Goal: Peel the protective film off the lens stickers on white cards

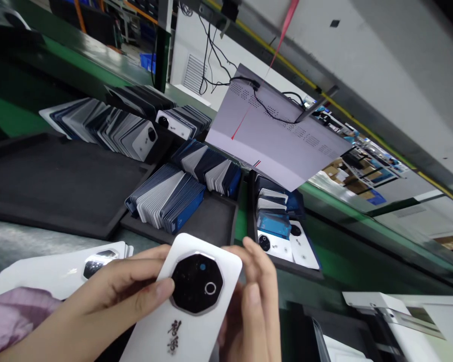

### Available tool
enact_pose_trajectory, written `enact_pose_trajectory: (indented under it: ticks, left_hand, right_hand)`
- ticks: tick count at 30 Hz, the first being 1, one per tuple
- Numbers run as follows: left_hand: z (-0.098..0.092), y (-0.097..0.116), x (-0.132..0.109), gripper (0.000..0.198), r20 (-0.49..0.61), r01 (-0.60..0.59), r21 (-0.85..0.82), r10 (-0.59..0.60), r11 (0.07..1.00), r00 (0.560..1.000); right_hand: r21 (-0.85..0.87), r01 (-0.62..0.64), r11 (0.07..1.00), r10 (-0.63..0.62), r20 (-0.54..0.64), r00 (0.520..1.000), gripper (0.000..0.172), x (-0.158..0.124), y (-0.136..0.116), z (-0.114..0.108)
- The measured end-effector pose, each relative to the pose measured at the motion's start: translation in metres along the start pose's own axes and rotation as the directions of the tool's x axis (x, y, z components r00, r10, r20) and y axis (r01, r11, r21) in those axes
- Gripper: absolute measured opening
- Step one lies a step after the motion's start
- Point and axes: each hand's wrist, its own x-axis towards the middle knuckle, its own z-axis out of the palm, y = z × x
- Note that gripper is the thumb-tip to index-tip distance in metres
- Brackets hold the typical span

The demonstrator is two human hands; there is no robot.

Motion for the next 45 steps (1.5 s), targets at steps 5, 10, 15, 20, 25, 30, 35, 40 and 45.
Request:
enact_pose_trajectory:
  ticks: [5,10,15,20,25,30,35,40,45]
  left_hand:
    - [0.007,0.011,0.007,0.033,0.010,-0.071,0.152,0.070,0.986,0.997]
    - [0.002,0.005,0.001,0.030,0.063,-0.120,0.245,0.108,0.962,0.992]
    - [-0.005,-0.004,-0.003,0.032,0.167,-0.173,0.289,0.129,0.941,0.978]
    - [-0.005,-0.005,-0.003,0.032,0.119,-0.117,0.216,0.093,0.969,0.989]
    - [-0.003,-0.007,-0.001,0.031,0.150,-0.068,0.168,0.043,0.983,0.988]
    - [0.000,-0.004,0.002,0.029,0.024,-0.022,0.194,0.018,0.981,1.000]
    - [0.006,0.003,0.011,0.038,-0.040,-0.019,0.212,0.028,0.977,0.999]
    - [0.010,0.005,0.016,0.039,-0.046,-0.021,0.230,0.033,0.973,0.998]
    - [0.008,0.005,0.015,0.040,-0.062,-0.024,0.236,0.039,0.971,0.997]
  right_hand:
    - [-0.093,-0.110,0.990,0.127,0.199,0.972,0.041,0.025,-0.012,-0.010]
    - [-0.083,0.064,0.994,-0.035,0.319,0.947,0.035,0.034,-0.013,-0.032]
    - [-0.103,0.218,0.971,-0.126,0.554,0.823,0.027,0.043,-0.010,-0.044]
    - [-0.124,0.085,0.989,-0.030,0.394,0.919,0.019,0.034,-0.014,-0.039]
    - [-0.186,0.133,0.973,-0.072,0.301,0.951,0.015,0.031,-0.012,-0.031]
    - [-0.237,0.446,0.863,-0.481,-0.116,0.869,0.011,0.035,-0.005,-0.034]
    - [-0.153,0.558,0.816,-0.522,0.220,0.824,0.017,0.027,-0.010,-0.041]
    - [-0.319,0.440,0.839,-0.363,0.274,0.891,0.023,0.021,-0.011,-0.032]
    - [-0.430,0.444,0.786,-0.328,0.317,0.890,0.017,0.026,-0.008,-0.034]
